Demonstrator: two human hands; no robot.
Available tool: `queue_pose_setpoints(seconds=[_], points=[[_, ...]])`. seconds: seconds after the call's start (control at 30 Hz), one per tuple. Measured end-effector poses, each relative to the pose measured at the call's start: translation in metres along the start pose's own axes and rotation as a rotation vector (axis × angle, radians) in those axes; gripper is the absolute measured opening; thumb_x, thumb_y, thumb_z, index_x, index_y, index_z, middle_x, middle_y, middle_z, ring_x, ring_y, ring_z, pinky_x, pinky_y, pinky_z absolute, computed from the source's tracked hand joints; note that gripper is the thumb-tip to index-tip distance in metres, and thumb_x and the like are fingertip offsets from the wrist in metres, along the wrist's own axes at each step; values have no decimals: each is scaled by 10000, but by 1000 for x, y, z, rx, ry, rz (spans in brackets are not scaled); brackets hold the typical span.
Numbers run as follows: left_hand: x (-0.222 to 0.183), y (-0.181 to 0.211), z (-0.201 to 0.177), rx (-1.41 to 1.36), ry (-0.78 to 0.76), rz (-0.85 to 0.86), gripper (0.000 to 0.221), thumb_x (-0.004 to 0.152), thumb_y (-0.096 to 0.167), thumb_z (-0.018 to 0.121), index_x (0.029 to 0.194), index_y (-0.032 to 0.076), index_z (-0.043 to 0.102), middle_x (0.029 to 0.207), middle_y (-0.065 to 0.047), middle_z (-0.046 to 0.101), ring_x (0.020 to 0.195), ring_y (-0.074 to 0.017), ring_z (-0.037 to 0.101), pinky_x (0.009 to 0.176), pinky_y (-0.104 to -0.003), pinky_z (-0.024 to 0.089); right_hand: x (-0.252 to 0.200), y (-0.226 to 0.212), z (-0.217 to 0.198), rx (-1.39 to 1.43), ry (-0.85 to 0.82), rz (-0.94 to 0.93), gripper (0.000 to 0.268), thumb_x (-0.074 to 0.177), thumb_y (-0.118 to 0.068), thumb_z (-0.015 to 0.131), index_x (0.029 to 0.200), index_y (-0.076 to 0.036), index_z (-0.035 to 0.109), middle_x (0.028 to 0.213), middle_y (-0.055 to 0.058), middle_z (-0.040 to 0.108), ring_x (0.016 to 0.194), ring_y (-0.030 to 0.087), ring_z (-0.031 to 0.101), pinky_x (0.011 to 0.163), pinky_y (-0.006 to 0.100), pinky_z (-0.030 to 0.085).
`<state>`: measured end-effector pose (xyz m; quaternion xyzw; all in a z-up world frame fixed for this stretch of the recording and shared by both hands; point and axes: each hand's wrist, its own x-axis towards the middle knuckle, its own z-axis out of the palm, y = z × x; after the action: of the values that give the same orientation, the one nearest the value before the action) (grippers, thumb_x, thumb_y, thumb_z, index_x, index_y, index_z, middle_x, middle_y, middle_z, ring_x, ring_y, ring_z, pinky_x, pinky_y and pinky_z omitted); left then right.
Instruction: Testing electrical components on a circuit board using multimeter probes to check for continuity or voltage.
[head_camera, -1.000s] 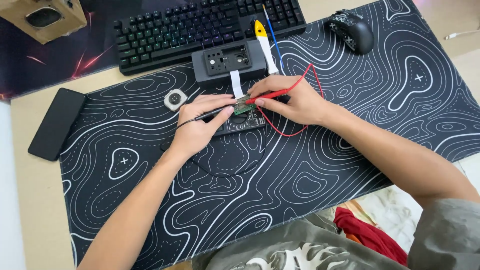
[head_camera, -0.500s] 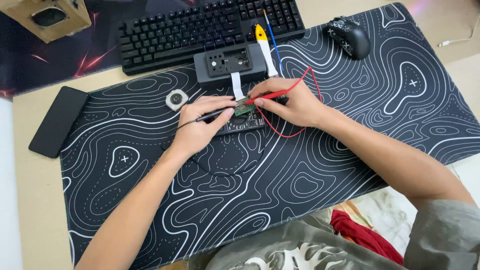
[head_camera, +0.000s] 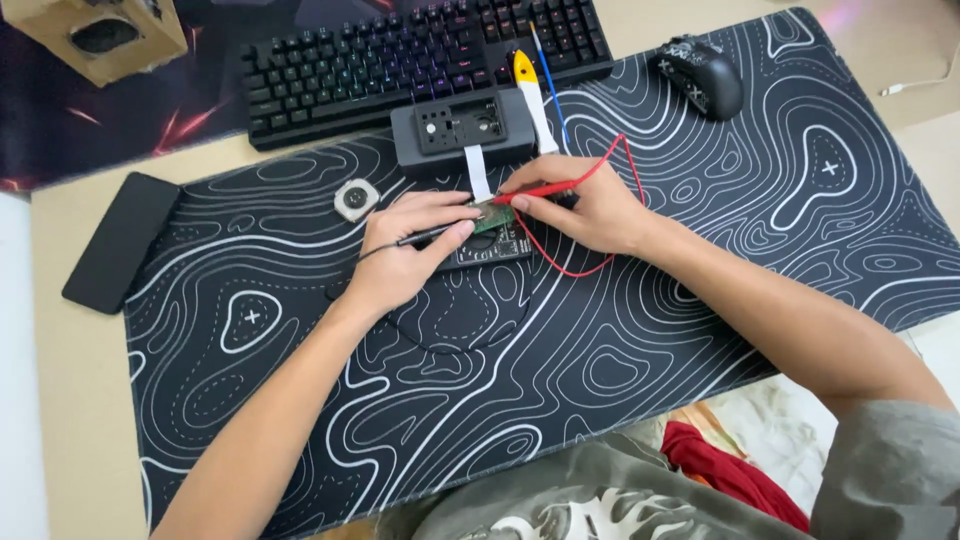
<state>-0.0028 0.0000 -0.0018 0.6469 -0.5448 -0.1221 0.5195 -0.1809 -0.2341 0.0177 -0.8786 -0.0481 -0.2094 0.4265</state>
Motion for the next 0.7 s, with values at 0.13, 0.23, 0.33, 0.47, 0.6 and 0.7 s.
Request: queue_pose_setpoints(seconds=[0.13, 0.23, 0.33, 0.47, 0.6, 0.7], points=[[-1, -3, -1, 15, -38, -21, 167, 1094, 196, 846, 1250, 208, 904, 1350, -98, 859, 1302, -344, 787, 1126, -468, 592, 0, -3, -1, -11, -10, 5, 175, 1134, -57, 755, 1292, -11, 815, 1191, 221, 846, 1118, 428, 832, 1024, 518, 636], [-1, -3, -2, 18, -43, -30, 173, 1078, 203, 861, 1247, 201, 903, 1356, -101, 856, 1306, -352, 784, 1130, -471, 589, 0, -3, -1, -10, -6, 10, 180, 1132, -68, 765, 1298, -22, 817, 1186, 205, 851, 1111, 411, 838, 1020, 509, 639], [-2, -4, -2, 20, -59, -53, 221, 1043, 188, 886, 1263, 210, 900, 1378, -88, 850, 1324, -341, 776, 1149, -470, 571, 1, 0, -1, -2, -9, 19, 180, 1127, -62, 767, 1295, -24, 820, 1181, 203, 853, 1109, 413, 839, 1016, 509, 643], [-3, -7, -1, 35, -65, -57, 210, 1067, 195, 862, 1271, 231, 896, 1380, -72, 847, 1333, -322, 772, 1152, -443, 551, -1, -1, -2, -10, -13, -11, 176, 1138, -49, 758, 1302, -13, 810, 1175, 212, 845, 1102, 410, 835, 1012, 513, 639], [-1, -7, -2, 32, -71, -57, 199, 1079, 194, 853, 1269, 236, 897, 1374, -67, 849, 1320, -318, 778, 1142, -433, 556, -1, -2, 0, -5, 0, -28, 176, 1130, -36, 770, 1300, -15, 811, 1169, 210, 845, 1085, 412, 836, 1003, 512, 636], [-3, -7, -1, 18, -60, -18, 198, 1075, 185, 860, 1266, 223, 893, 1377, -93, 847, 1318, -356, 777, 1120, -455, 582, 0, -2, -1, 5, 3, -50, 160, 1135, -24, 773, 1289, -1, 812, 1167, 229, 839, 1084, 426, 829, 1008, 530, 635]])
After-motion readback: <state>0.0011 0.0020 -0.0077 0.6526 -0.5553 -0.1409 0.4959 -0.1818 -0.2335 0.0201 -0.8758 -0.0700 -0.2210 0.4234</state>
